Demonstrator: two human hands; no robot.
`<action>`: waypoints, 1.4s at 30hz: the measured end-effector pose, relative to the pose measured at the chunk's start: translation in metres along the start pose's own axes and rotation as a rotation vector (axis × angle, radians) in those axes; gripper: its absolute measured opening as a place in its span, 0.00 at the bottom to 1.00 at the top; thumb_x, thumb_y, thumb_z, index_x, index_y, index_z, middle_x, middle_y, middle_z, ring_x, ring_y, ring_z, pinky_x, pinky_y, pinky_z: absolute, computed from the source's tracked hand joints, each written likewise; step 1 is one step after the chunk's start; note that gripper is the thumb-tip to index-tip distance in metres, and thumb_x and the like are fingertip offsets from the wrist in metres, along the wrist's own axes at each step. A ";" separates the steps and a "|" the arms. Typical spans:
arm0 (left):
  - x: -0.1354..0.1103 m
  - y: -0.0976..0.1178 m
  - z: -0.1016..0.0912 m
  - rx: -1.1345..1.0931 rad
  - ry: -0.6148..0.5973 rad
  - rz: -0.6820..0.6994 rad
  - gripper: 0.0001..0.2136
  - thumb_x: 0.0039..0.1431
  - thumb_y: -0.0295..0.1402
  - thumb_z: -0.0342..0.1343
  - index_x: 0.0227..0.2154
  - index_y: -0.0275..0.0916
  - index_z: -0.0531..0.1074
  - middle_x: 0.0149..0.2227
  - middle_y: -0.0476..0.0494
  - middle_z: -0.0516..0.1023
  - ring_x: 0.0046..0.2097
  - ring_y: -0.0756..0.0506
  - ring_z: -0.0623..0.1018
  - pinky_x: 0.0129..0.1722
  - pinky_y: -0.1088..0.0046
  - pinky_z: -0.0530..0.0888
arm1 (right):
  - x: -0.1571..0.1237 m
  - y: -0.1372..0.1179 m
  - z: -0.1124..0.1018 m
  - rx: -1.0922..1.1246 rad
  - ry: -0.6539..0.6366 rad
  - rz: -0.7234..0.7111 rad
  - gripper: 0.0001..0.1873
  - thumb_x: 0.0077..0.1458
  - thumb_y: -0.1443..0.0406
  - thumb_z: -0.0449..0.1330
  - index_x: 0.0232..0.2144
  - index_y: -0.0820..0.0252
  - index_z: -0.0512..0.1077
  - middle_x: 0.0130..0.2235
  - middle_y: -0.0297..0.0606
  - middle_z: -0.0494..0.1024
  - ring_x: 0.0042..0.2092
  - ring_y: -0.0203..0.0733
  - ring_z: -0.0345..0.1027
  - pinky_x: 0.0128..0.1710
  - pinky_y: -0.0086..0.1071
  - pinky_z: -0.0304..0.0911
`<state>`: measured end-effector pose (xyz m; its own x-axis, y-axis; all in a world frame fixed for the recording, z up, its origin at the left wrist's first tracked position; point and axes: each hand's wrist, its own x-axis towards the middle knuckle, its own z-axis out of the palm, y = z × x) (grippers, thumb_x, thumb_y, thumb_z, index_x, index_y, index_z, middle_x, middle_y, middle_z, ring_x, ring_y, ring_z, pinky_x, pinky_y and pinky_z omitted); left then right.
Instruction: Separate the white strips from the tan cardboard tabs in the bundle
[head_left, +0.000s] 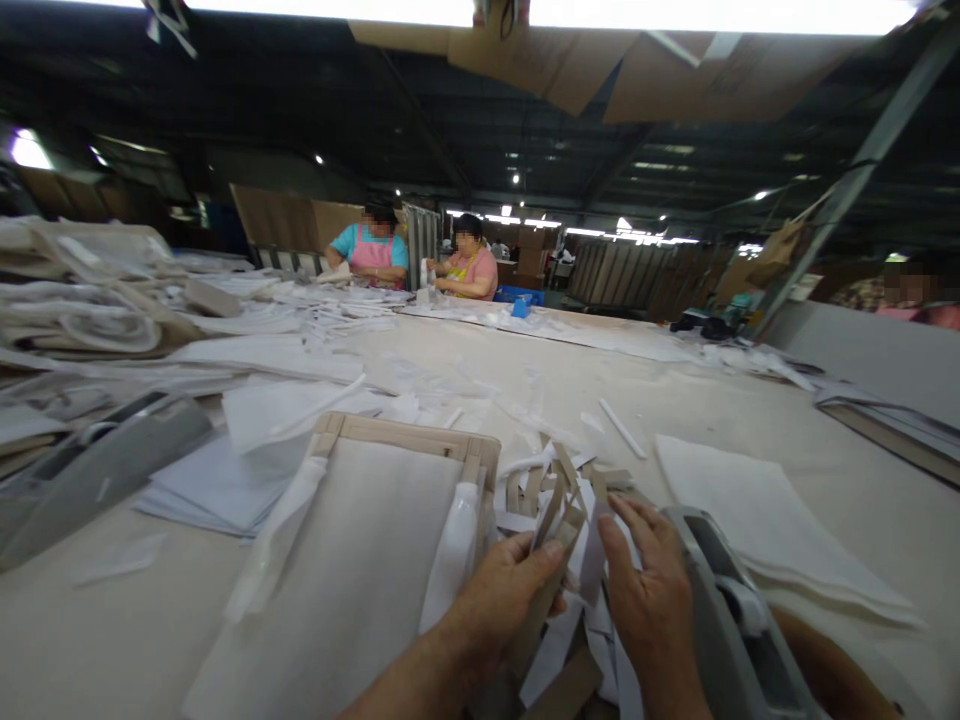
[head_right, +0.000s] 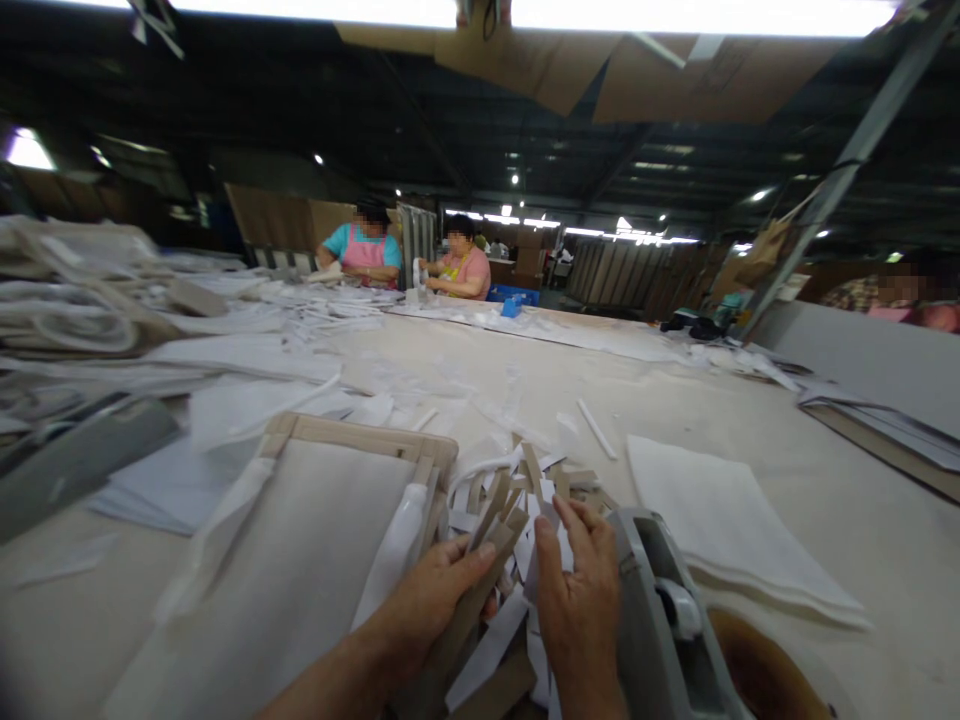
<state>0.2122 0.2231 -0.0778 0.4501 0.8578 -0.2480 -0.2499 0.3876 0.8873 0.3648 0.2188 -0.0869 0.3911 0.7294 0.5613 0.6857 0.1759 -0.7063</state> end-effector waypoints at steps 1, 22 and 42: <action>-0.001 0.000 0.001 0.035 -0.007 0.016 0.17 0.49 0.46 0.57 0.32 0.35 0.70 0.24 0.50 0.71 0.21 0.55 0.66 0.22 0.80 0.60 | 0.000 0.000 0.002 0.052 -0.061 0.023 0.24 0.53 0.49 0.52 0.42 0.60 0.72 0.45 0.43 0.70 0.49 0.48 0.61 0.51 0.40 0.55; 0.002 -0.005 0.002 0.306 0.059 0.254 0.11 0.52 0.32 0.54 0.39 0.36 0.73 0.34 0.48 0.76 0.38 0.46 0.73 0.38 0.74 0.68 | -0.002 0.000 -0.002 0.481 -0.320 0.354 0.27 0.52 0.48 0.55 0.48 0.59 0.69 0.48 0.42 0.72 0.49 0.49 0.64 0.48 0.39 0.60; 0.003 -0.004 0.000 0.681 0.093 0.345 0.11 0.57 0.33 0.46 0.35 0.39 0.74 0.37 0.44 0.77 0.41 0.44 0.73 0.43 0.74 0.67 | -0.003 -0.007 -0.004 0.373 -0.203 0.164 0.26 0.54 0.52 0.53 0.50 0.59 0.66 0.52 0.42 0.69 0.54 0.48 0.59 0.54 0.41 0.55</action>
<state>0.2144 0.2239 -0.0822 0.3609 0.9291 0.0809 0.2340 -0.1742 0.9565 0.3611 0.2127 -0.0814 0.3220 0.8760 0.3590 0.3424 0.2458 -0.9068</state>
